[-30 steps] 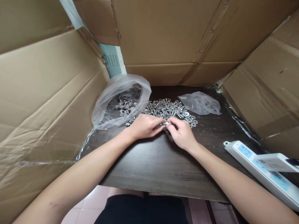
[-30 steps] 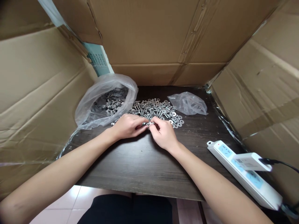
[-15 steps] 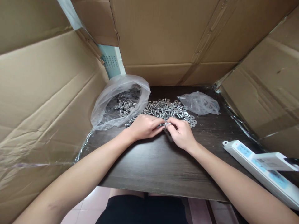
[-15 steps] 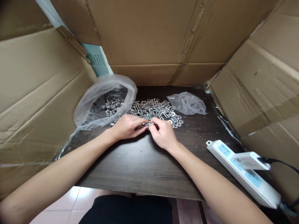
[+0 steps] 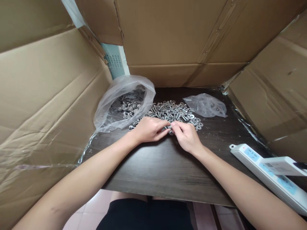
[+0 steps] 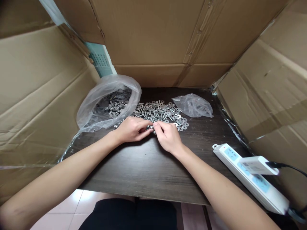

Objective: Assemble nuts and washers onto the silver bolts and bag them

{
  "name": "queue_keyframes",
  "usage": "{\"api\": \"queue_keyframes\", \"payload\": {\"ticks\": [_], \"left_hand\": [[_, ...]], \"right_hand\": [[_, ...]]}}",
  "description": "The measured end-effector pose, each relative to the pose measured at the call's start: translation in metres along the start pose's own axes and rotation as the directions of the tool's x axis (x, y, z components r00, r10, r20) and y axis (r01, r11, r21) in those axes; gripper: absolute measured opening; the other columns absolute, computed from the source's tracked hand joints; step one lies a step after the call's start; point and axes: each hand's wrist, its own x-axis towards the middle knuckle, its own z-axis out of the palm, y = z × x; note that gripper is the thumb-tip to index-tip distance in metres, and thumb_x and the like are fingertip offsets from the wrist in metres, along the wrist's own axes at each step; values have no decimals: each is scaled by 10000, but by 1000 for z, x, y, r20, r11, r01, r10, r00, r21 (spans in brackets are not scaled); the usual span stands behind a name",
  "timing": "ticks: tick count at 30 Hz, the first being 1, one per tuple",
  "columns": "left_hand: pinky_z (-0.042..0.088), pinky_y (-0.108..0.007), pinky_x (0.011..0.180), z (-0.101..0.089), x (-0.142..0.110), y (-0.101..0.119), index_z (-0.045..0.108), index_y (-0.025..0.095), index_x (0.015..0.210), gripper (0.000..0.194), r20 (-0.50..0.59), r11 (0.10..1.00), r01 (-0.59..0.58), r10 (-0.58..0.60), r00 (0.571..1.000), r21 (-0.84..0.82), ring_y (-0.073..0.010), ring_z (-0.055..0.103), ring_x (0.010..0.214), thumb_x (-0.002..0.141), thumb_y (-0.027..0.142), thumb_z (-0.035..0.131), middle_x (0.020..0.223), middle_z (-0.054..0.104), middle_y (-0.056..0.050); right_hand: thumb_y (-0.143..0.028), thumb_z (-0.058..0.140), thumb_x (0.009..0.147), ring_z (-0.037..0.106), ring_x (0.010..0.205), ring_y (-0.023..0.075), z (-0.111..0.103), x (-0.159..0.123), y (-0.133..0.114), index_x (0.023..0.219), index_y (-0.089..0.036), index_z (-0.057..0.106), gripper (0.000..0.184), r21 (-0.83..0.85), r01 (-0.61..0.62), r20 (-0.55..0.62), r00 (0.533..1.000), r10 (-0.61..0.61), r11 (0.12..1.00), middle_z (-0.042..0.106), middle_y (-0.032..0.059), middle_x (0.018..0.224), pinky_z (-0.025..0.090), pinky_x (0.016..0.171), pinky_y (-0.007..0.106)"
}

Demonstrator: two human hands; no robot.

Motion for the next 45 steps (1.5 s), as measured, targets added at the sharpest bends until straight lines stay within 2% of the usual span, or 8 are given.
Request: {"api": "queue_keyframes", "payload": {"ticks": [6,10,24,31,45], "left_hand": [[398,-261,546,-1,0,0,687,179,974,276,-16,999,43,-43,999,-3,-159,646,586,1005,379,499,628,667,-1],[387,-263,543,-1,0,0,690,179,970,275,-13,999,37,-37,999,13,-163,648,591,998,378,501,632,670,-5],[423,-264,570,0,-1,-1,678,167,978,278,3,1000,-20,20,1000,-3,-151,665,615,1012,361,482,700,710,-17],[417,-275,567,0,0,-1,678,165,980,267,-17,1000,-31,31,999,-6,-153,664,609,1010,353,491,698,710,-10],[405,-270,551,0,0,-1,686,168,976,263,-28,1000,-1,1,1000,4,-154,666,602,1013,355,504,689,708,-15]], "right_hand": [[-332,434,972,501,581,148,-1,0,0,740,-214,510,272,34,-1,-1,1000,1,999,545,-20,621,359,615,280],[-306,477,932,459,547,140,0,0,1,750,-212,528,211,16,10,1,1000,-10,1000,503,-34,588,335,576,276],[-243,485,880,429,513,119,0,1,2,681,-200,554,215,-22,85,-36,996,-86,996,471,-42,553,331,554,261],[-249,489,873,431,526,121,1,1,2,680,-200,554,209,-25,76,-47,996,-78,997,475,-39,563,335,563,261],[-313,459,963,414,538,133,1,1,1,702,-213,488,281,23,53,-5,999,-53,998,456,-38,571,321,566,275]]}}
